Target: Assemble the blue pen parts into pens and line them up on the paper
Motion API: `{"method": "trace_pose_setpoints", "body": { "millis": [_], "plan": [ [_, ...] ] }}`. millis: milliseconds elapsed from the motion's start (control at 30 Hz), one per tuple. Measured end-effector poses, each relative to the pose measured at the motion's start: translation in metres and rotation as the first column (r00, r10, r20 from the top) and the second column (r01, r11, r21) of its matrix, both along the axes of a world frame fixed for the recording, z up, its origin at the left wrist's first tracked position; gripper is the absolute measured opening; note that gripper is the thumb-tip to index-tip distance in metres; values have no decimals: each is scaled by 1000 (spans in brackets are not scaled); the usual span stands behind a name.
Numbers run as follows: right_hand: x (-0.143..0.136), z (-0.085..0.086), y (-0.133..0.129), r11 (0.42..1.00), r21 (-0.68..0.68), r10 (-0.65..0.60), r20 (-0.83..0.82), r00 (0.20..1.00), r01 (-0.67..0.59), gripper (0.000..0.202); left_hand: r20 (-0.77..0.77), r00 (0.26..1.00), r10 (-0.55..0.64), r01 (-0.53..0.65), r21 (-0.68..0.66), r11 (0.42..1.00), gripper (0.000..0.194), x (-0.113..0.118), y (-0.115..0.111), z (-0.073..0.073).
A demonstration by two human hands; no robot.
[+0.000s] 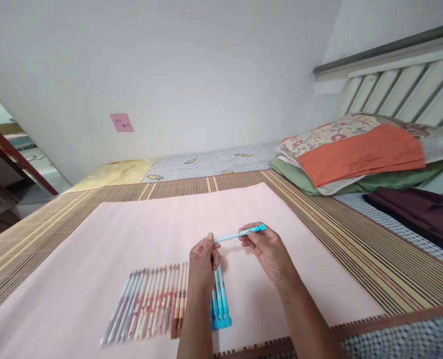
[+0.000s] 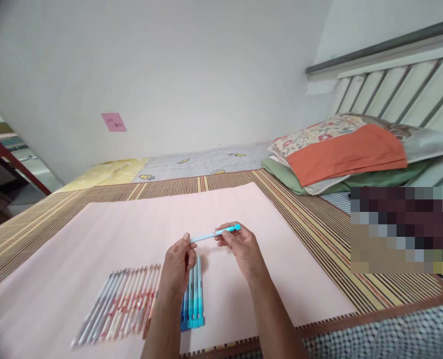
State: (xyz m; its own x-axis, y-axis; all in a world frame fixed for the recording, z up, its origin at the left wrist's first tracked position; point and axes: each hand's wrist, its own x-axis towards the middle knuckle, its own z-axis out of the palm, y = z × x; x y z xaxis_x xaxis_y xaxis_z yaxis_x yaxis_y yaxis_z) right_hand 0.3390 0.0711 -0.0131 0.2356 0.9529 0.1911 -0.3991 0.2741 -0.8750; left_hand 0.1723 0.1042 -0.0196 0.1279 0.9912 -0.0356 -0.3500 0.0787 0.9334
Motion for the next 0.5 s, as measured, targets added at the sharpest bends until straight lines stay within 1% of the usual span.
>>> {"method": "trace_pose_setpoints", "body": {
  "millis": [67,167,300,500],
  "plan": [
    [0,0,-1,1000,0,-3,15,1000,3,22,2,1000,4,-4,-31,999,49,1,0,-1],
    [0,-2,0,1000,-16,-8,22,1000,8,23,78,996,-36,39,-45,998,45,2,-1,1],
    [-3,-4,2,999,-44,-21,1,1000,21,27,186,979,-80,88,-32,996,40,3,-4,7],
    [-5,-5,3,998,-40,-48,25,999,49,26,254,963,-93,99,-9,995,40,3,-5,9]
  ]
}}
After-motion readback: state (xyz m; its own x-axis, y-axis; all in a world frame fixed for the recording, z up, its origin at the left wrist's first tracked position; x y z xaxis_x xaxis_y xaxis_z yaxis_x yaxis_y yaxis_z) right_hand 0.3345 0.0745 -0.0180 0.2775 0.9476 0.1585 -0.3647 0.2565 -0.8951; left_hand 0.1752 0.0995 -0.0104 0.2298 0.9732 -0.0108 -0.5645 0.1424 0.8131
